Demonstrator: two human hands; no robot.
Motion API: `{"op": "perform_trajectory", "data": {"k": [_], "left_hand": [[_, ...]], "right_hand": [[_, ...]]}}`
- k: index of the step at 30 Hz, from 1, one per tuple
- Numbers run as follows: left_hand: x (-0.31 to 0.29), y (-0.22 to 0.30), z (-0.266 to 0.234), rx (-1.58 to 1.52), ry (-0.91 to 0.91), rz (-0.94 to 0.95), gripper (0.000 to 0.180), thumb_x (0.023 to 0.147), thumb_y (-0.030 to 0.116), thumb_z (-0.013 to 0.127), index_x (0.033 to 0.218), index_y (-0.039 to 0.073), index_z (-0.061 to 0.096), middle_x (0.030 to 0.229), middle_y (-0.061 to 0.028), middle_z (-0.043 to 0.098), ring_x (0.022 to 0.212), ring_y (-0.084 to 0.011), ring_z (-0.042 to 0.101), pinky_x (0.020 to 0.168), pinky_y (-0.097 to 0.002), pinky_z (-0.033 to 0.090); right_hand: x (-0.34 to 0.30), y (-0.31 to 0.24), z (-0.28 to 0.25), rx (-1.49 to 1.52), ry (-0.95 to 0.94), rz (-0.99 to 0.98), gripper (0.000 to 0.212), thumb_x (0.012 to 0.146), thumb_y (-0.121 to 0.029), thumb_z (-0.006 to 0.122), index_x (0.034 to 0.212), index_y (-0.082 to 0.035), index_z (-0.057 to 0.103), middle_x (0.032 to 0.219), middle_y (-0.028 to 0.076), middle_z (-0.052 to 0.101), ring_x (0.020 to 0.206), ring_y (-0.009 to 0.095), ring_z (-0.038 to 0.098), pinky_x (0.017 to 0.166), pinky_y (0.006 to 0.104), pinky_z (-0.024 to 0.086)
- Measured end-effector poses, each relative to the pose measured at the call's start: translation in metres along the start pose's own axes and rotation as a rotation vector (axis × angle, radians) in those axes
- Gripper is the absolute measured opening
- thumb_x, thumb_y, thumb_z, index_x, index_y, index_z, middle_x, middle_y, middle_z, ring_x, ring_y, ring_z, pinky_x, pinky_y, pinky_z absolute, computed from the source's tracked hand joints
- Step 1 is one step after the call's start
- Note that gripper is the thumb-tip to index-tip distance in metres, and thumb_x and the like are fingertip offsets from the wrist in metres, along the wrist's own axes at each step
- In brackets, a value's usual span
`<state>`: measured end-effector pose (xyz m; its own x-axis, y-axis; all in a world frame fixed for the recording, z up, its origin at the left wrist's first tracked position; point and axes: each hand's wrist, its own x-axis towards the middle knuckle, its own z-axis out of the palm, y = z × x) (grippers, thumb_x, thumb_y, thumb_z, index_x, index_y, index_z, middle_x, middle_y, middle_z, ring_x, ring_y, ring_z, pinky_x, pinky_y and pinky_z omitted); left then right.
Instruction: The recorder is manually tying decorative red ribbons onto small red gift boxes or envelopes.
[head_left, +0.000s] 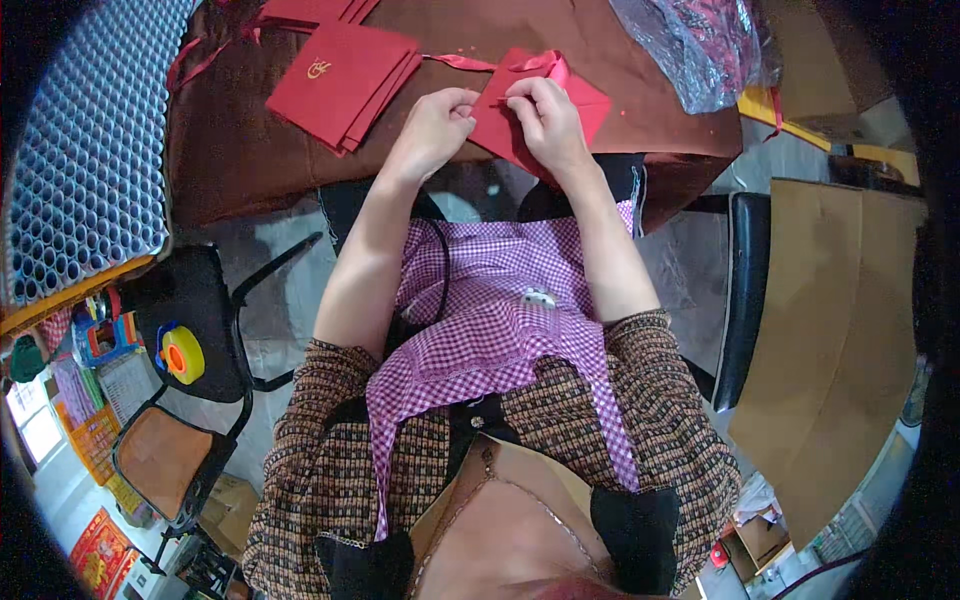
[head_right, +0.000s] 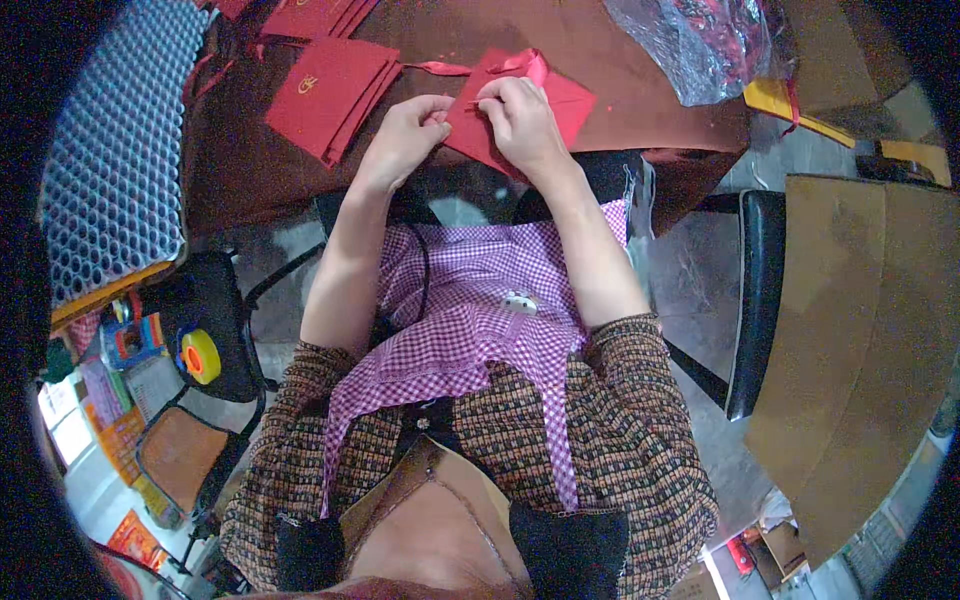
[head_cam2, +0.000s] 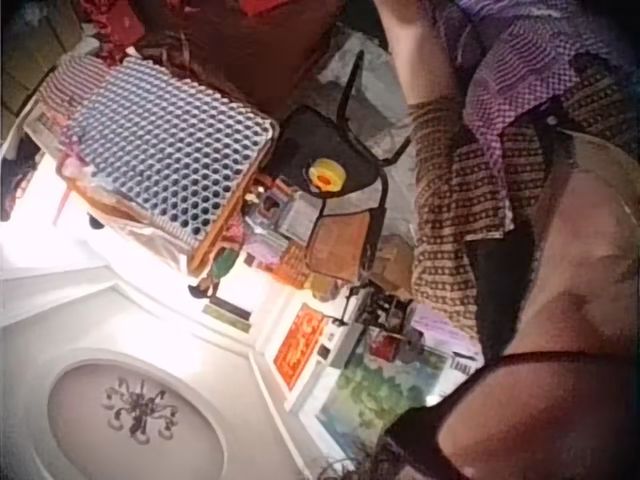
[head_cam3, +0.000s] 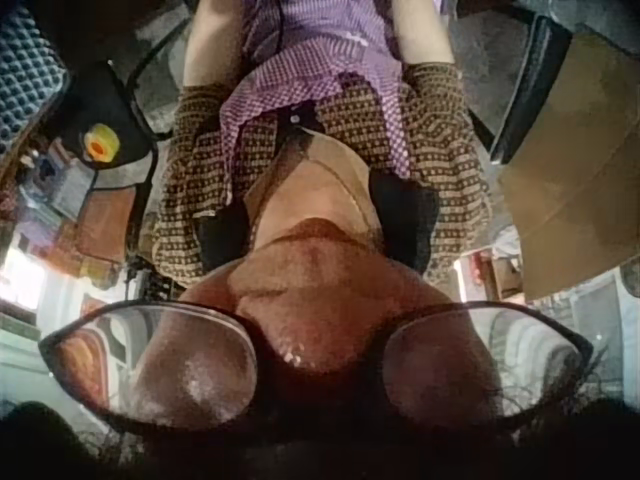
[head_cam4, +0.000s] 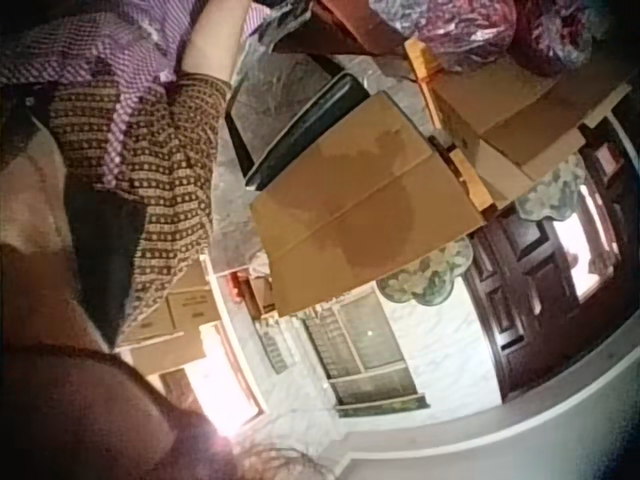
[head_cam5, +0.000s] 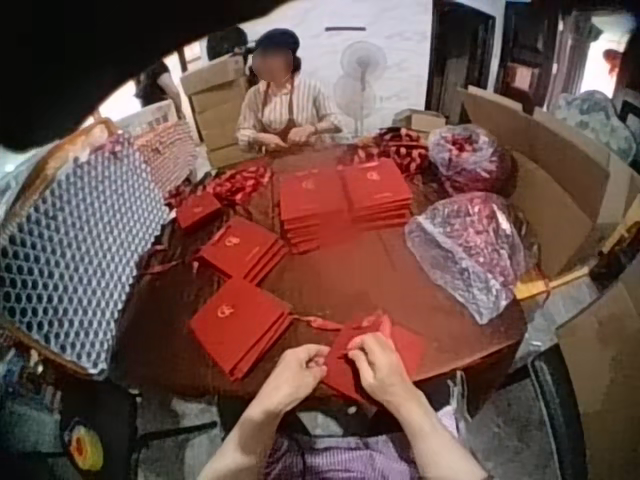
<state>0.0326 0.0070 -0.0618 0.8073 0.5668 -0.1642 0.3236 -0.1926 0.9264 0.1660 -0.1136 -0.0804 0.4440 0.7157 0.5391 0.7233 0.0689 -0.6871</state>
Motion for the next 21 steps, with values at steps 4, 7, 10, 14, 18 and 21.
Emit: {"op": "perform_trajectory", "data": {"k": [4,7,10,14,18,21], "left_hand": [[-0.0017,0.0026,-0.0004,-0.041,-0.017,0.007,0.035,0.079,0.001,0.059,0.113,-0.006,0.057,0.091,-0.002,0.061,0.08,-0.008,0.054,0.073,-0.021,0.045],[-0.0021,0.0014,-0.0005,-0.066,-0.011,0.002,0.035,0.079,0.0,0.059,0.113,-0.006,0.057,0.091,-0.0022,0.061,0.081,-0.0081,0.054,0.073,-0.021,0.045],[-0.0005,-0.0025,-0.0016,-0.1,-0.014,-0.004,0.036,0.078,0.0,0.059,0.113,-0.006,0.057,0.091,-0.0019,0.06,0.08,-0.0078,0.053,0.072,-0.0208,0.045],[-0.0018,0.0006,-0.0017,-0.104,-0.011,-0.026,0.036,0.078,0.0,0.06,0.113,-0.005,0.057,0.089,-0.0007,0.059,0.078,-0.0072,0.052,0.071,-0.0202,0.045],[-0.0021,0.0008,-0.0022,-0.122,-0.008,-0.037,0.036,0.077,0.0,0.06,0.113,-0.005,0.057,0.089,-0.0004,0.058,0.078,-0.0069,0.052,0.071,-0.0199,0.045],[-0.0008,-0.0017,-0.0025,-0.162,-0.031,-0.048,0.035,0.078,0.001,0.06,0.112,-0.005,0.058,0.088,-0.0002,0.058,0.077,-0.0066,0.052,0.07,-0.0196,0.045]], "right_hand": [[0.0004,-0.0028,-0.0056,-0.012,-0.043,-0.016,0.011,0.076,-0.006,0.063,0.085,-0.002,0.059,0.084,0.009,0.061,0.084,0.025,0.057,0.079,0.0345,0.044],[0.0005,-0.0038,-0.0079,-0.043,-0.097,-0.054,0.01,0.075,-0.007,0.064,0.083,-0.002,0.059,0.083,0.009,0.061,0.084,0.025,0.057,0.08,0.0348,0.043],[0.0002,-0.0044,-0.0082,-0.048,-0.133,-0.057,0.009,0.075,-0.008,0.064,0.082,-0.003,0.06,0.081,0.008,0.061,0.083,0.025,0.057,0.081,0.0349,0.042],[-0.0012,-0.0019,-0.0061,-0.052,-0.118,-0.073,0.008,0.076,-0.009,0.064,0.082,-0.005,0.061,0.078,0.007,0.06,0.081,0.024,0.057,0.078,0.0343,0.04],[-0.0015,-0.0044,-0.0049,-0.073,-0.111,-0.071,0.008,0.076,-0.01,0.064,0.082,-0.006,0.061,0.078,0.006,0.06,0.079,0.024,0.056,0.076,0.0342,0.039],[-0.0009,-0.0077,-0.0047,-0.117,-0.117,-0.081,0.007,0.077,-0.011,0.064,0.082,-0.007,0.061,0.078,0.006,0.06,0.079,0.024,0.056,0.075,0.0345,0.039]]}}
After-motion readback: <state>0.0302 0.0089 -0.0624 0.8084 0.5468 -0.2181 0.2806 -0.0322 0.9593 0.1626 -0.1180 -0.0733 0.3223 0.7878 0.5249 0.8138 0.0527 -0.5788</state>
